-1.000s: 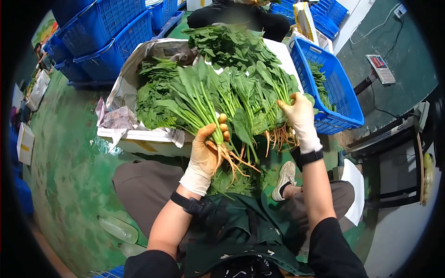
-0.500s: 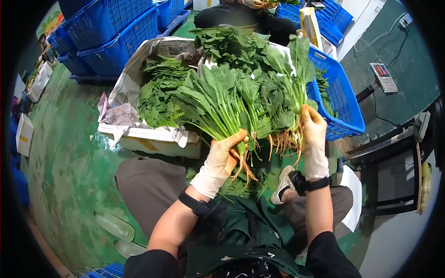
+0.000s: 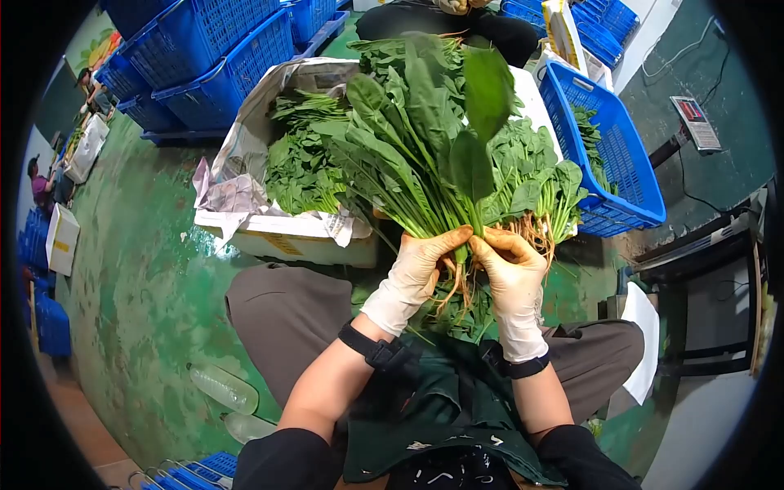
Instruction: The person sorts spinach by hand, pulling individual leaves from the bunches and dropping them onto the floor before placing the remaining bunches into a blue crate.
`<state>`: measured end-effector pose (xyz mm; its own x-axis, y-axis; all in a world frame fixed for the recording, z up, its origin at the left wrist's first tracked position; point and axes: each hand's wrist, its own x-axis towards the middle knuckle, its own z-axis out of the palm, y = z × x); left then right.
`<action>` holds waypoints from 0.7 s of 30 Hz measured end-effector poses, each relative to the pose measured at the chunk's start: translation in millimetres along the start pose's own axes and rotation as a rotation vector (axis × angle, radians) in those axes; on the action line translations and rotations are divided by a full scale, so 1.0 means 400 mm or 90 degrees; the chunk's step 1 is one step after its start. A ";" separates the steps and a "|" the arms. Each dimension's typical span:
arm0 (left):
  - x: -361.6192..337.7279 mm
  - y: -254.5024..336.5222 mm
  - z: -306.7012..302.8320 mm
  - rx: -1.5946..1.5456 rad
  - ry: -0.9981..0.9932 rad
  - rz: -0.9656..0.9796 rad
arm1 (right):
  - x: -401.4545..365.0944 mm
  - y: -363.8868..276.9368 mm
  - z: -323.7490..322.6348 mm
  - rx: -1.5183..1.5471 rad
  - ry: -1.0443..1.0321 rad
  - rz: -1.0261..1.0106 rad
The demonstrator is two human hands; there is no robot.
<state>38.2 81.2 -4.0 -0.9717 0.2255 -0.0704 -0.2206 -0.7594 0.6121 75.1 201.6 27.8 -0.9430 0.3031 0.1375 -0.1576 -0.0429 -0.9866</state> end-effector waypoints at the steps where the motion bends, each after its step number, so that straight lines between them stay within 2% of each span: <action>1: -0.001 0.000 0.007 -0.001 0.001 0.001 | -0.002 0.003 0.001 0.003 -0.002 -0.025; 3: -0.001 0.002 0.018 -0.120 0.010 -0.029 | -0.008 -0.001 0.005 0.018 -0.017 0.005; 5: -0.011 0.016 0.013 -0.115 -0.027 -0.070 | -0.015 -0.009 0.007 0.033 -0.030 0.035; 7: -0.010 0.015 -0.006 -0.144 -0.082 -0.139 | -0.024 -0.015 0.009 0.141 -0.004 0.140; 8: -0.007 0.018 -0.024 -0.195 -0.118 -0.230 | -0.030 -0.010 0.008 0.141 -0.005 0.140; 10: -0.010 0.006 -0.033 -0.195 -0.118 -0.228 | -0.043 0.009 0.005 0.385 -0.016 0.223; 11: -0.011 0.002 -0.032 -0.194 -0.119 -0.227 | -0.049 0.021 0.000 0.385 -0.017 0.223; 13: -0.011 -0.005 -0.035 -0.167 -0.103 -0.212 | -0.058 0.038 -0.022 0.551 -0.028 0.297; 15: -0.017 -0.005 -0.029 -0.204 -0.083 -0.186 | -0.058 0.034 -0.040 0.567 -0.051 0.307; 17: -0.014 0.016 -0.031 -0.271 -0.143 -0.211 | -0.052 0.026 -0.064 0.736 -0.046 0.361; 18: -0.011 0.023 -0.034 -0.244 -0.138 -0.220 | -0.041 0.026 -0.077 0.666 -0.115 0.379; 19: -0.008 0.027 -0.036 -0.216 -0.133 -0.228 | -0.038 0.021 -0.077 0.666 -0.115 0.378; 20: -0.009 0.027 -0.030 -0.215 -0.135 -0.228 | -0.037 0.002 -0.069 0.415 -0.107 0.314; 21: -0.011 0.028 -0.019 -0.130 -0.103 -0.175 | -0.036 -0.015 -0.059 0.165 -0.096 0.245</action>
<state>39.5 67.0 -2.9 -0.8511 0.5197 -0.0748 -0.5000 -0.7587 0.4175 96.4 220.0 29.5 -0.9762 0.0778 -0.2023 0.1607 -0.3662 -0.9165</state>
